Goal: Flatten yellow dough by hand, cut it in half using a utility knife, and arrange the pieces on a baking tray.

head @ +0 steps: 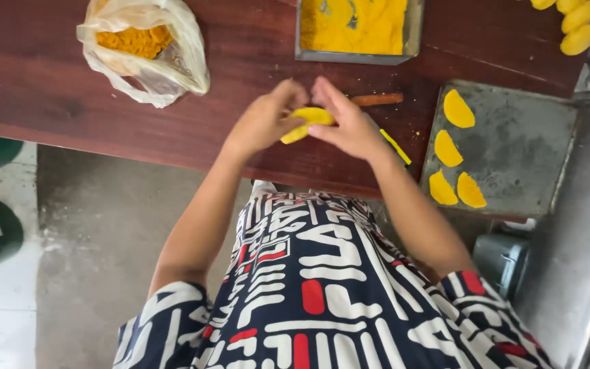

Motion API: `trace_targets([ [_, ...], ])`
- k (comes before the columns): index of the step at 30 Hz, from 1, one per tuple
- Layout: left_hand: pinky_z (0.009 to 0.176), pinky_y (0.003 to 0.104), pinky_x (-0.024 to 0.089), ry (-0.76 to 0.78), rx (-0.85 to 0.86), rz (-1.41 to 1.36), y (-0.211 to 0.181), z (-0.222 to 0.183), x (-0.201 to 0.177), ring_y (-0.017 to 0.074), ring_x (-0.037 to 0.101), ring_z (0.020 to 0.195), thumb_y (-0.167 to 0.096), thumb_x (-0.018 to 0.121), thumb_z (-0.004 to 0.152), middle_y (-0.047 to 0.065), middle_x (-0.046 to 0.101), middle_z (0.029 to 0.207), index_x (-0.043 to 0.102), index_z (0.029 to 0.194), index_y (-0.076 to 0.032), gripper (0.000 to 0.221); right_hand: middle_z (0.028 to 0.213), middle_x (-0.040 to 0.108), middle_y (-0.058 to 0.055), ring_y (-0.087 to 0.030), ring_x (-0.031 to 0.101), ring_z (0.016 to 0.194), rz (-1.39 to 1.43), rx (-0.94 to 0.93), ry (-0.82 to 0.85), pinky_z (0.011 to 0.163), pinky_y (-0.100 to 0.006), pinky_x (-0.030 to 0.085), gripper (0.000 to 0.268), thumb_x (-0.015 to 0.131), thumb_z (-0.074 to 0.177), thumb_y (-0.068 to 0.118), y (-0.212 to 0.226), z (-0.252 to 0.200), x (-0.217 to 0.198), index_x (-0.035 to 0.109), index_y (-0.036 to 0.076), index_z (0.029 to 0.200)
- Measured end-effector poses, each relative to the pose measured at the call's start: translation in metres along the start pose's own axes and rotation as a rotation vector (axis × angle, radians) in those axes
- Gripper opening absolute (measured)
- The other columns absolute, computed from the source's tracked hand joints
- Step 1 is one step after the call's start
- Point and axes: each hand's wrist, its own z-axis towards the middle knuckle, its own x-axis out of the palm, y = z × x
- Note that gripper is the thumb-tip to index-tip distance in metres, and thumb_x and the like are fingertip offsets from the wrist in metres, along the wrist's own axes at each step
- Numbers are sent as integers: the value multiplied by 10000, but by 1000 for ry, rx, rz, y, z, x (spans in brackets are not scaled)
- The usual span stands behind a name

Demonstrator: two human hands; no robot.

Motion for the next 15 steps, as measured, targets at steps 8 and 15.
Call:
trace_targets([
  [8,1039,393,562,-521,14,53,57,1,-22,304,668,1199,-1,687,985,171,613,1340,563,1389,-35,424,1093,754,-107,-156,743,932,320,425,-8,806,-300,631,330,638,989,39,-8,76,-70,657,-15,1314],
  [15,1007,472,475,-625,-68,567,92,-36,6,361,575,1168,-23,681,941,138,606,1244,639,1249,-92,319,1418,665,-192,-276,641,1322,-537,-123,-150,1106,-408,543,432,645,1037,-9,-98,181,-105,602,-2,1466],
])
